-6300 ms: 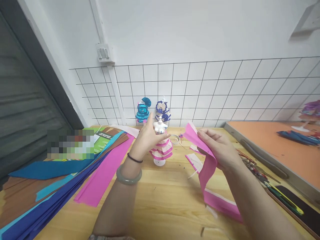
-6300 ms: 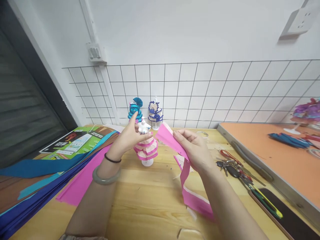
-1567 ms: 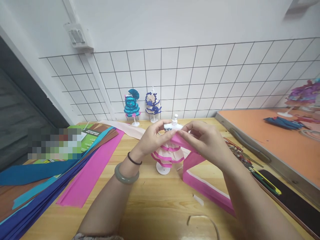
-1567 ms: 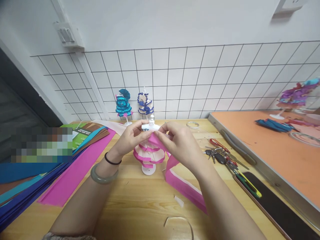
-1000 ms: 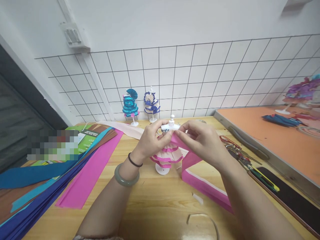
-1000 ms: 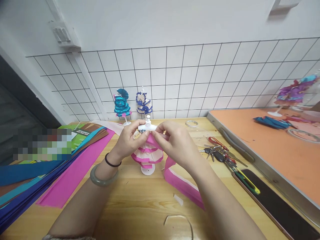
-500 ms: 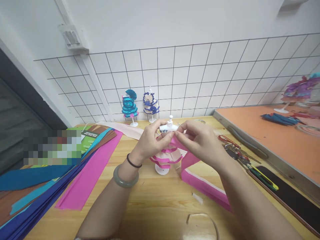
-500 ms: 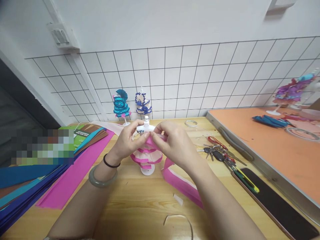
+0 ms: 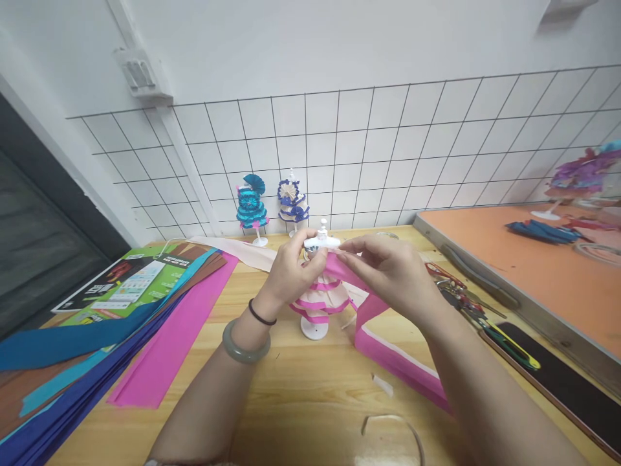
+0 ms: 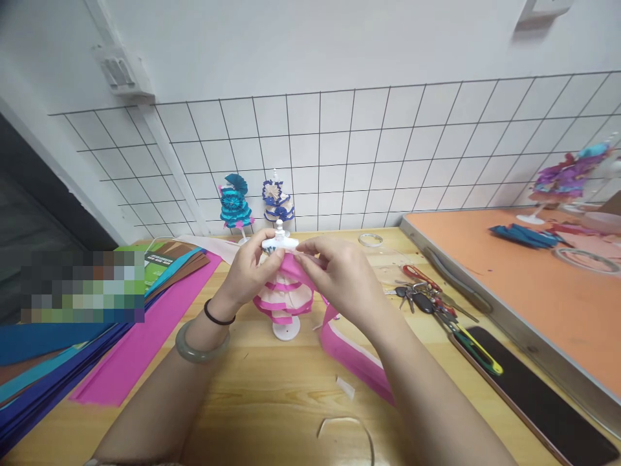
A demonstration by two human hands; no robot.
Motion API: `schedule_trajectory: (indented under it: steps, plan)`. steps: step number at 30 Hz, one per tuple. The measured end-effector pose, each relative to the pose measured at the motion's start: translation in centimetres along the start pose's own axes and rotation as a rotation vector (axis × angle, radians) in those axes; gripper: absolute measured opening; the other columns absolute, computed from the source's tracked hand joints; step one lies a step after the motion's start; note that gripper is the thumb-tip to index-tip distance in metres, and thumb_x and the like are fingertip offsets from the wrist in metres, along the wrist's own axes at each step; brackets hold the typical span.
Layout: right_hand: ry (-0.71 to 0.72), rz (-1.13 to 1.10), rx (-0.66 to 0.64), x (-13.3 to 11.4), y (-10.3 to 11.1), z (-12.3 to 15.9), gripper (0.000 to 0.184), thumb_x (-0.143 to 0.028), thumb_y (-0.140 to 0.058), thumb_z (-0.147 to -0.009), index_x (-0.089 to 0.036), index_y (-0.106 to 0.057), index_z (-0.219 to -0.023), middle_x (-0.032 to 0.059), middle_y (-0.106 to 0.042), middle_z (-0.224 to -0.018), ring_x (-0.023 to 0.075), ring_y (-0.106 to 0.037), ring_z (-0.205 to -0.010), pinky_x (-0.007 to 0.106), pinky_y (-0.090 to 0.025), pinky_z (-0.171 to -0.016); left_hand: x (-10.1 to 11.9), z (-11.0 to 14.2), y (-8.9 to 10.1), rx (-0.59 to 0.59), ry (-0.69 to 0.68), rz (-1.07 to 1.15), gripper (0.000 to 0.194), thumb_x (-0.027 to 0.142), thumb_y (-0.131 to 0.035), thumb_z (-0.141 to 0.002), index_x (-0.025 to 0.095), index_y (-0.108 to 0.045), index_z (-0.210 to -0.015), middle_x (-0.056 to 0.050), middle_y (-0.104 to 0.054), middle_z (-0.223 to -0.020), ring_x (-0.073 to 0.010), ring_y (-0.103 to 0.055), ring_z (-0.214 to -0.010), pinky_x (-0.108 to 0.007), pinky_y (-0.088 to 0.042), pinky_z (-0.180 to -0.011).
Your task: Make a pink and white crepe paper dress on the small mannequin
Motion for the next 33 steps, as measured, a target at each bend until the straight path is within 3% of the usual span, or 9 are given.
schedule_trajectory:
  steps: [6,11,13,20,33]
  plan:
    - [-0.045,-0.004,0.031,0.1,0.1,-0.1,0.015,-0.029,-0.058,-0.082,-0.018,-0.068,-0.082,0.0007,-0.066,-0.066,0.0099,-0.051,-0.052,0.022,-0.038,-0.049,0.2,0.1,0.0,0.025,-0.032,-0.043,0.024,0.028,-0.050,-0.083,0.016,-0.054,-0.104,-0.004,-0.062,-0.094,-0.0161,-0.058,-0.086,-0.027,-0.047,-0.078]
    - [-0.082,0.006,0.000,0.4,0.0,-0.1,0.016,-0.031,-0.058,-0.082,-0.018,-0.068,-0.080,0.0009,-0.066,-0.067,0.0105,-0.053,-0.055,0.022,-0.039,-0.050,0.3,0.0,0.2,0.023,-0.087,-0.031,0.050,0.026,-0.051,-0.083,0.021,-0.040,-0.131,-0.007,-0.050,-0.132,-0.0197,-0.051,-0.115,-0.033,-0.039,-0.100]
    - [-0.071,0.023,-0.004,0.3,0.0,-0.1,0.016,-0.029,-0.057,-0.083,-0.018,-0.067,-0.078,0.0006,-0.066,-0.067,0.0104,-0.052,-0.055,0.023,-0.039,-0.051,0.3,0.0,0.2,0.007,-0.102,-0.029,0.051,0.025,-0.050,-0.083,0.021,-0.039,-0.133,-0.007,-0.046,-0.137,-0.0202,-0.047,-0.121,-0.034,-0.037,-0.103]
    - [-0.041,0.043,0.025,0.0,0.1,-0.1,0.014,-0.027,-0.057,-0.082,-0.017,-0.065,-0.076,0.0003,-0.064,-0.066,0.0101,-0.052,-0.055,0.023,-0.038,-0.052,0.7,0.1,0.2,-0.067,-0.073,-0.039,0.045,0.032,-0.053,-0.083,0.015,-0.049,-0.124,-0.010,-0.055,-0.128,-0.0208,-0.051,-0.117,-0.032,-0.040,-0.099]
    - [-0.116,-0.075,-0.088,0.6,0.5,0.0,0.017,-0.027,-0.055,-0.083,-0.018,-0.069,-0.085,0.0040,-0.069,-0.080,0.0144,-0.059,-0.066,0.025,-0.042,-0.056,0.9,0.0,0.4,-0.017,-0.059,-0.090,0.032,0.029,-0.055,-0.080,0.015,-0.058,-0.108,-0.006,-0.065,-0.100,-0.0184,-0.061,-0.091,-0.029,-0.047,-0.080]
Point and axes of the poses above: each hand's wrist, its own z-axis away from the middle knuckle, its own y-axis out of the back of the hand, x = y × z, the point moved 4 cm from there along -z, towards the middle knuckle
